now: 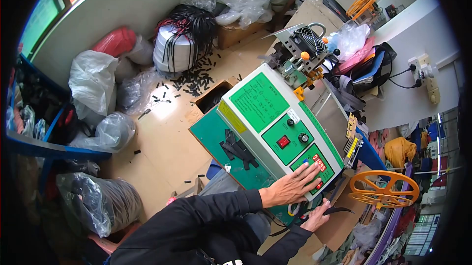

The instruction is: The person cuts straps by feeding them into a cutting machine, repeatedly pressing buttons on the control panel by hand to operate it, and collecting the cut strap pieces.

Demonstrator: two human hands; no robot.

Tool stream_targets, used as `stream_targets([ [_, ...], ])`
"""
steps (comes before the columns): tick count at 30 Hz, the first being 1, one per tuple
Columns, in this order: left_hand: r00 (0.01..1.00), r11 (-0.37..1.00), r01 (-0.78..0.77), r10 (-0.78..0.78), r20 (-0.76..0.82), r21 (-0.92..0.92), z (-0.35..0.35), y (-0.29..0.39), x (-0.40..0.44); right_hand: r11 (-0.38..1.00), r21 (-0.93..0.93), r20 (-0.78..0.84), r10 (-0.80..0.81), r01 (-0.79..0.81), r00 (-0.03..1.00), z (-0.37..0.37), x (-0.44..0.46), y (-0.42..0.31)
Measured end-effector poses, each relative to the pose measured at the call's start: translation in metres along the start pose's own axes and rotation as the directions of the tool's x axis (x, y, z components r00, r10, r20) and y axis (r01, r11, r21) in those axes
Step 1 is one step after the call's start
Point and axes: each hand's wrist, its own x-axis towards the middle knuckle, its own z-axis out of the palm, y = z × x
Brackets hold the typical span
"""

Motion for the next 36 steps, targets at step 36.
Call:
stream_targets([
  [36, 0.999, 1.0, -0.023, 0.022, -0.046, -0.021, -0.002, 0.001, -0.002, 1.0, 0.006, -0.02, 0.0, 0.0, 1.0, -0.013, -0.012, -0.008],
])
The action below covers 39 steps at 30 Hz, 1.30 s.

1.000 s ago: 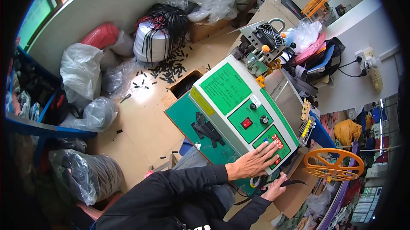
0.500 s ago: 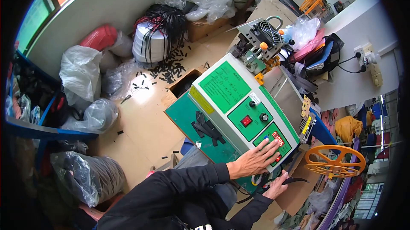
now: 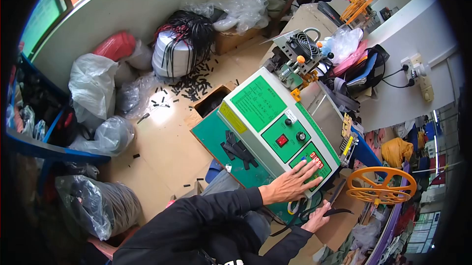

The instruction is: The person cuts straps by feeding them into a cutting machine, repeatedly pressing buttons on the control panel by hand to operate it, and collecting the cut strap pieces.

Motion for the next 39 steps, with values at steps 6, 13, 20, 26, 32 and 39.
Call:
stream_targets([
  [6, 0.999, 0.997, 0.001, -0.004, -0.04, -0.079, -0.008, 0.006, -0.005, 1.0, -0.002, -0.002, -0.02, 0.02, 1.0, -0.004, 0.002, -0.004],
  [13, 0.992, 0.99, 0.021, -0.038, -0.119, -0.142, -0.018, 0.013, -0.01, 1.0, 0.025, -0.098, -0.004, 0.007, 0.995, -0.01, 0.001, -0.004],
  [20, 0.989, 0.992, 0.048, -0.063, -0.134, -0.114, -0.027, 0.012, -0.012, 0.987, 0.085, -0.033, -0.136, 0.139, 0.99, -0.011, 0.009, -0.046],
  [26, 0.984, 0.984, 0.085, -0.108, -0.14, -0.159, -0.036, 0.017, -0.002, 0.954, -0.021, 0.279, -0.281, 0.298, 0.918, -0.006, 0.012, -0.103],
  [32, 0.986, 0.972, 0.087, -0.116, -0.123, -0.22, -0.039, 0.019, -0.006, 0.759, -0.237, 0.508, -0.435, 0.606, 0.744, 0.012, 0.06, -0.161],
  [39, 0.985, 0.965, 0.107, -0.136, -0.109, -0.24, -0.048, 0.018, -0.014, 0.139, -0.521, 0.556, -0.694, 0.842, 0.458, 0.062, 0.129, -0.244],
])
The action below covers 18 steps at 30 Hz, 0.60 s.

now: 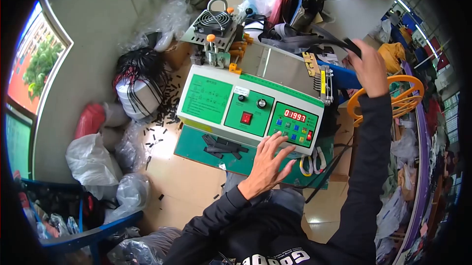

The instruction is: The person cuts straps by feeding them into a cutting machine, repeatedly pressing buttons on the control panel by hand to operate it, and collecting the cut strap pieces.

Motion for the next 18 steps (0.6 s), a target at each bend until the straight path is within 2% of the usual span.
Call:
stream_targets([
  [1, 1.0, 1.0, 0.001, -0.001, 0.005, -0.005, -0.001, 0.0, 0.0, 0.981, 0.195, 0.048, 0.012, -0.021, 0.999, 0.008, 0.012, -0.007],
  [3, 1.0, 1.0, 0.001, -0.001, 0.012, -0.016, -0.003, 0.0, 0.0, 0.927, 0.369, 0.062, -0.092, 0.063, 0.994, 0.045, 0.033, -0.011],
  [5, 1.0, 1.0, 0.003, -0.002, 0.021, -0.01, -0.006, 0.001, -0.002, 0.807, 0.575, 0.321, -0.072, -0.134, 0.945, 0.077, 0.044, -0.021],
  [6, 1.0, 1.0, 0.009, -0.008, 0.028, -0.012, -0.007, 0.001, -0.004, 0.803, 0.582, 0.314, -0.074, -0.131, 0.946, 0.092, 0.045, -0.026],
  [8, 0.999, 1.0, 0.022, -0.021, 0.044, -0.016, -0.011, 0.001, -0.006, 0.686, 0.687, 0.413, -0.098, -0.239, 0.906, 0.119, 0.048, -0.032],
  [9, 0.999, 1.0, 0.02, -0.02, 0.046, -0.009, -0.012, 0.0, -0.007, 0.681, 0.692, 0.408, -0.098, -0.238, 0.907, 0.128, 0.051, -0.034],
  [13, 0.995, 0.998, 0.063, -0.063, 0.079, -0.008, -0.018, -0.001, -0.011, 0.719, 0.589, 0.593, -0.073, -0.37, 0.802, 0.155, 0.058, -0.037],
  [18, 0.992, 0.997, 0.079, -0.079, 0.101, 0.011, -0.016, -0.005, -0.012, 0.707, 0.59, 0.64, -0.114, -0.39, 0.76, 0.163, 0.068, -0.043],
])
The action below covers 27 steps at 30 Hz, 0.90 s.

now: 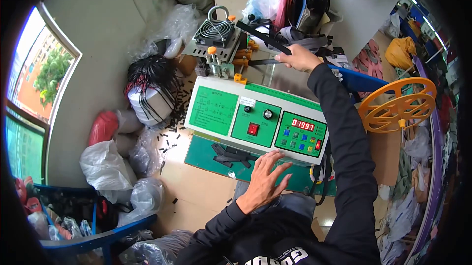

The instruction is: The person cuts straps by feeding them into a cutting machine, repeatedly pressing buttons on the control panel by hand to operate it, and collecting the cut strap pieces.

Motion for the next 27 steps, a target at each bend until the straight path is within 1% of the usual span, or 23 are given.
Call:
stream_targets([
  [1, 1.0, 1.0, 0.006, -0.006, 0.008, 0.0, 0.001, 0.0, 0.0, 1.0, -0.001, 0.003, -0.004, 0.004, 1.0, 0.003, 0.005, 0.001],
  [3, 1.0, 0.996, -0.001, -0.001, 0.029, 0.091, 0.002, 0.001, 0.003, 1.0, 0.008, 0.008, -0.001, 0.001, 1.0, 0.011, 0.018, 0.004],
  [5, 0.999, 0.984, -0.017, 0.007, 0.054, 0.18, 0.002, 0.001, 0.007, 0.995, 0.057, -0.03, -0.076, 0.078, 0.997, 0.024, 0.031, 0.008],
  [6, 0.998, 0.984, -0.015, 0.004, 0.064, 0.179, 0.001, 0.0, 0.009, 0.995, 0.037, -0.018, -0.093, 0.094, 0.995, 0.031, 0.041, 0.012],
  [8, 0.994, 0.965, -0.027, -0.002, 0.109, 0.262, 0.0, -0.001, 0.012, 0.995, 0.027, -0.001, -0.1, 0.1, 0.995, 0.038, 0.059, 0.023],
  [10, 0.987, 0.941, -0.034, -0.022, 0.159, 0.337, -0.001, -0.002, 0.012, 0.98, 0.084, -0.054, -0.178, 0.182, 0.983, 0.047, 0.068, 0.035],
  [12, 0.986, 0.933, -0.035, -0.026, 0.164, 0.358, -0.002, -0.007, 0.014, 0.987, 0.163, 0.0, 0.006, -0.006, 1.0, 0.04, 0.045, 0.013],
  [13, 0.982, 0.939, -0.026, -0.04, 0.182, 0.344, -0.002, -0.007, 0.016, 0.985, 0.172, 0.012, 0.031, -0.032, 0.999, 0.043, 0.044, 0.016],
  [15, 0.985, 0.918, -0.025, -0.045, 0.166, 0.395, -0.002, -0.008, 0.022, 0.989, 0.145, -0.046, -0.017, 0.024, 0.999, 0.046, 0.051, 0.021],
  [20, 0.984, 0.905, -0.07, -0.006, 0.178, 0.419, 0.007, -0.013, 0.036, 0.991, 0.129, -0.058, 0.041, -0.033, 0.997, 0.046, 0.046, 0.016],
  [25, 0.987, 0.893, -0.096, 0.028, 0.157, 0.44, 0.015, -0.015, 0.047, 0.988, 0.151, -0.048, 0.051, -0.044, 0.998, 0.045, 0.046, 0.016],
  [27, 0.99, 0.896, -0.081, 0.022, 0.139, 0.437, 0.017, -0.014, 0.047, 0.985, 0.165, -0.05, 0.056, -0.047, 0.997, 0.045, 0.045, 0.015],
])
